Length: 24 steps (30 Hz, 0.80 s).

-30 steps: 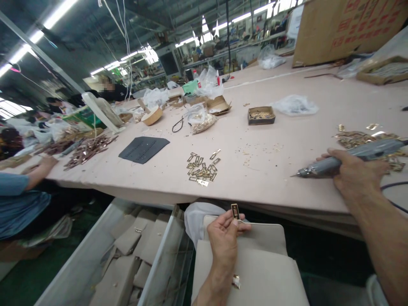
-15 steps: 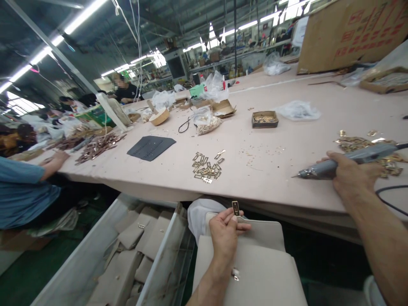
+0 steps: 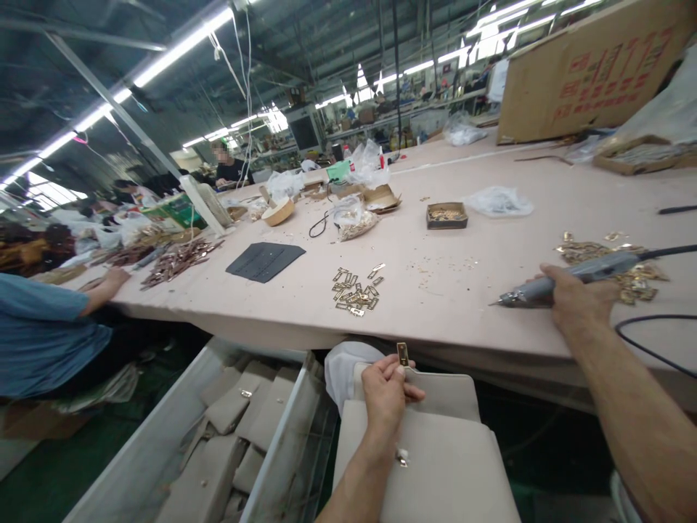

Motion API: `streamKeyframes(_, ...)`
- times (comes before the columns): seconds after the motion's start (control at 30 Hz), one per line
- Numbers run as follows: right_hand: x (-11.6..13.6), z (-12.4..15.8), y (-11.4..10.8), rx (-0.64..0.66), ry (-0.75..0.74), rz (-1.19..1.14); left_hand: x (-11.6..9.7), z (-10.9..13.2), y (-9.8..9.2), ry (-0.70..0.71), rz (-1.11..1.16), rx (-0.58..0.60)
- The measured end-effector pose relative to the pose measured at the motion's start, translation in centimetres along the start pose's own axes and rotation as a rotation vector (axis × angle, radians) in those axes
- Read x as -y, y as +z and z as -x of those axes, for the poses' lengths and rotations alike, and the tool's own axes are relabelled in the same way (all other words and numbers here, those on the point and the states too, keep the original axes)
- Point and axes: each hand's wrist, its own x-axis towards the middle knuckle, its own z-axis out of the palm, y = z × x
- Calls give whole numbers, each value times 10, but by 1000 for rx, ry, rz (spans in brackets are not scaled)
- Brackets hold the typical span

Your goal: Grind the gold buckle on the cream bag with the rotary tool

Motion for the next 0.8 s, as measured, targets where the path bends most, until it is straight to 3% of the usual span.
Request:
streamKeyframes(0.1,-8,-5,-2,45,-93,-37,2,4,-5,61,37,68)
streamKeyframes(0.43,0,-3,-1,64,-58,-54,11,13,-11,230,194,107)
streamKeyframes(0.8,10,5,1,87,-79,-38,1,26,-16,413,-211,181)
